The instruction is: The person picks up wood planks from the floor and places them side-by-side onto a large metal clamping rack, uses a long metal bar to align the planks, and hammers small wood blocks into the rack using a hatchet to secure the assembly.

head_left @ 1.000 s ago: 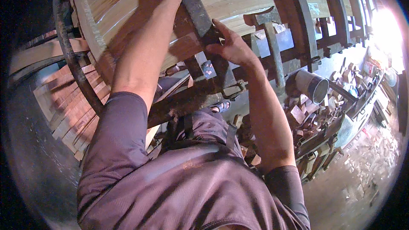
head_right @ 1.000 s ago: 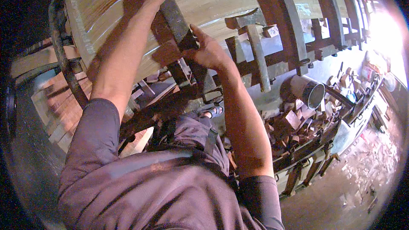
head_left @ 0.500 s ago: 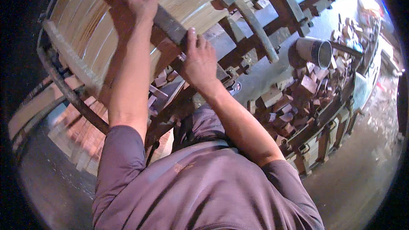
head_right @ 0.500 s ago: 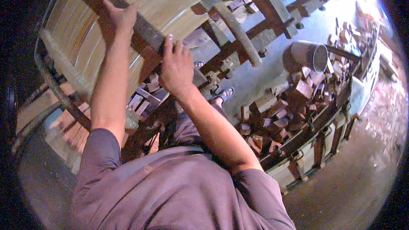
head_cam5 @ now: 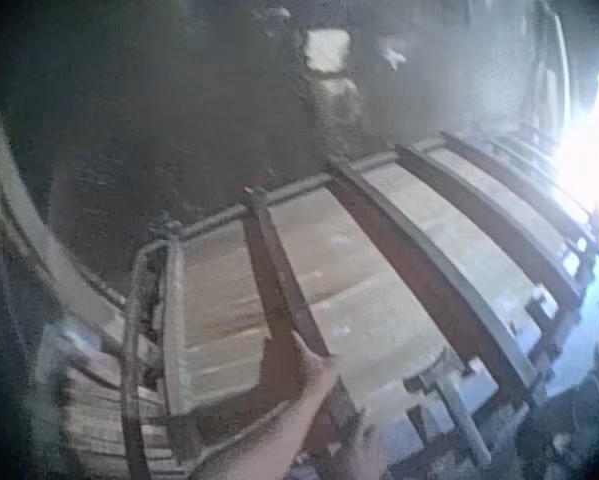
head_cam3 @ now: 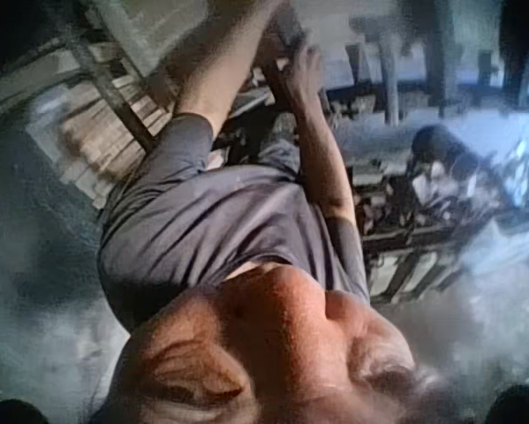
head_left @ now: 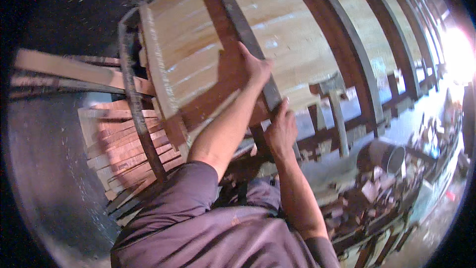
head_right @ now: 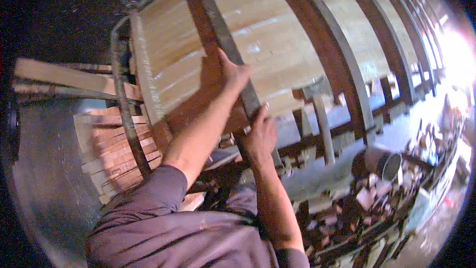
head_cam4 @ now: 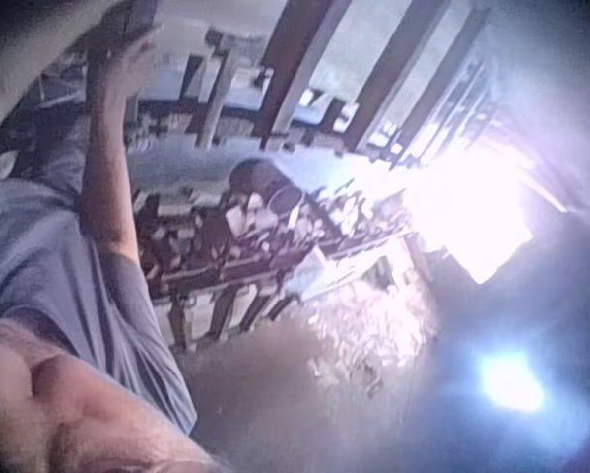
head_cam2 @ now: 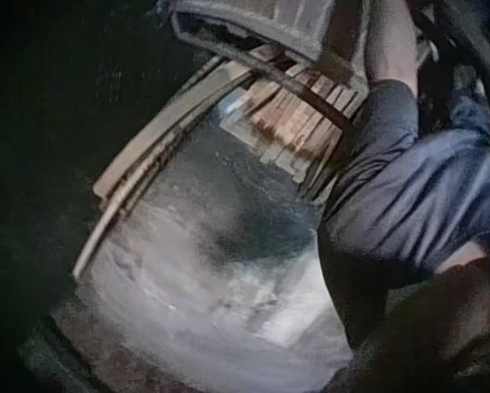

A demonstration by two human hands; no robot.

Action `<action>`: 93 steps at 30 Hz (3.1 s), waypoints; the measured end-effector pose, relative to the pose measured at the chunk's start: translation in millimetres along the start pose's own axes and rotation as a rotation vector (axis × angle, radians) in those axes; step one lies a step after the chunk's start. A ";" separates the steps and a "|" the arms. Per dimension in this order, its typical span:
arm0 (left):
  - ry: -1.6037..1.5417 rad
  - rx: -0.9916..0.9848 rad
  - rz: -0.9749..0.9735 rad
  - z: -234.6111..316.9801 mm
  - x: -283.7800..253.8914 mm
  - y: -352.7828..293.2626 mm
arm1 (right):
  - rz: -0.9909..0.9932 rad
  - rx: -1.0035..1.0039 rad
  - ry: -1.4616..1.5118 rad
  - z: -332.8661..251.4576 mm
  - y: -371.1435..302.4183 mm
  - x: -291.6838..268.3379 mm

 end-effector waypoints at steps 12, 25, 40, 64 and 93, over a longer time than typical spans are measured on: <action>-0.012 -0.051 0.066 -36.9 10.3 -0.1 | -0.141 -0.047 -0.080 -5.5 -4.3 -11.7; -0.018 0.056 0.102 -40.8 9.0 15.3 | 0.021 -0.190 -0.008 2.0 4.2 -2.9; -0.030 0.003 0.015 -16.8 0.4 2.7 | -0.021 -0.197 0.009 5.7 6.5 4.8; -0.022 0.289 0.234 1.7 -154.7 -317.1 | -0.119 -0.315 -0.260 7.3 31.3 52.9; -0.380 -1.241 0.453 -663.1 -294.4 -753.6 | 0.131 -1.554 -0.694 -196.3 -312.9 241.8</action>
Point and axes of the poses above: each hand's wrist, its own y-axis towards the middle knuckle, its own x-axis out of the palm, z = x × y, the point moved 10 cm from there along y, towards the middle knuckle, and after that the axes turned 1 degree about z, right-handed, at the moved point
